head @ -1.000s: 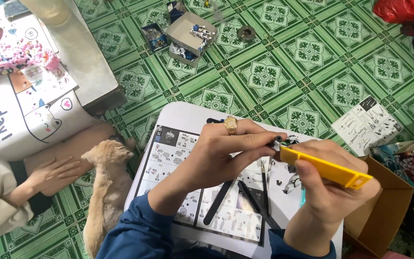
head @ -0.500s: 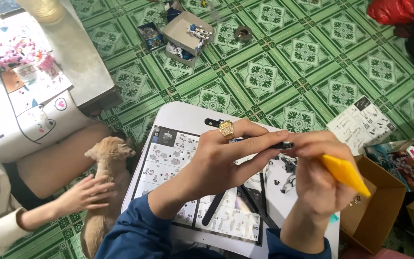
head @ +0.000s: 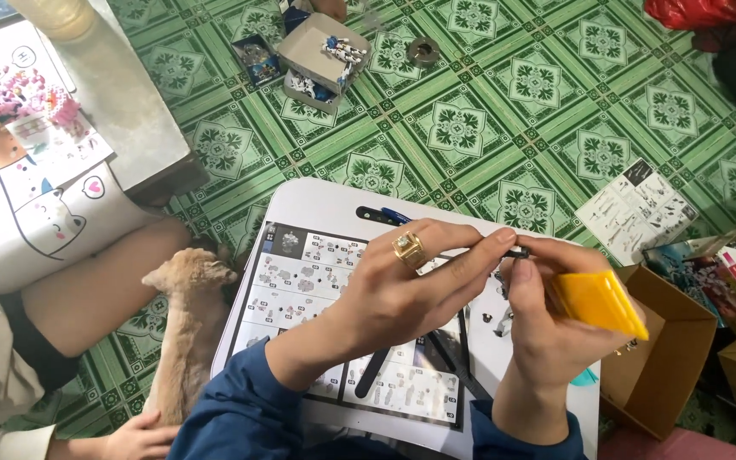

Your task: Sanding the edges of a plastic model part using a small sanding tool to remove imperfections while following a manual.

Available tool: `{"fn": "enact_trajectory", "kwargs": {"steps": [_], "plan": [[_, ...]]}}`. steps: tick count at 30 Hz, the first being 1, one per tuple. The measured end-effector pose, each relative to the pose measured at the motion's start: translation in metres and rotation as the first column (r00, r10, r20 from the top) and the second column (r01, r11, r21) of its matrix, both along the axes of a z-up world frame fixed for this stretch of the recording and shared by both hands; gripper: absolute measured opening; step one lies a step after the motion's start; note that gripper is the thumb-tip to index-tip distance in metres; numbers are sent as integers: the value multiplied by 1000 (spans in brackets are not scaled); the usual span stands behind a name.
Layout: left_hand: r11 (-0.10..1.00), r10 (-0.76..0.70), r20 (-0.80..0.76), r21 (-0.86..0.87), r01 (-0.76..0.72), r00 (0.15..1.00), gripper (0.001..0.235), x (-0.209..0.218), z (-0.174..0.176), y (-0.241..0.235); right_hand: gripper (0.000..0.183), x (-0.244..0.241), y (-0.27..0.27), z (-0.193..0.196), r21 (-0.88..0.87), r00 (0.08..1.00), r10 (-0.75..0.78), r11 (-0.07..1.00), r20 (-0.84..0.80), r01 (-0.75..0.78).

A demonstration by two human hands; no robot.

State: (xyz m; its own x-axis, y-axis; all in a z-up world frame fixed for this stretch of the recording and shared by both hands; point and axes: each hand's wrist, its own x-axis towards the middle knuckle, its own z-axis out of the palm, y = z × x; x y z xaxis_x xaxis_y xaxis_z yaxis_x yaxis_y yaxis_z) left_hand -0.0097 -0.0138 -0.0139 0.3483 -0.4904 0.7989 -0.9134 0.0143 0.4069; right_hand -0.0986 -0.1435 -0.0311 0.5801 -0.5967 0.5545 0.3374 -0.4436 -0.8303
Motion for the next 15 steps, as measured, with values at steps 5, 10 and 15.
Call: {"fn": "enact_trajectory", "kwargs": {"steps": [5,10,15], "plan": [[999,47,49,-19,-46,998,38,-1,0,-3,19,2,-8,0,-7,996,89,996,-7,-89],[998,35,17,-56,-34,999,36,-1,2,-3,17,6,-11,2,-27,995,99,995,-6,-99],[997,43,9,-65,-42,999,38,4,-7,-5,20,12,-15,-4,15,988,152,988,39,-153]]}}
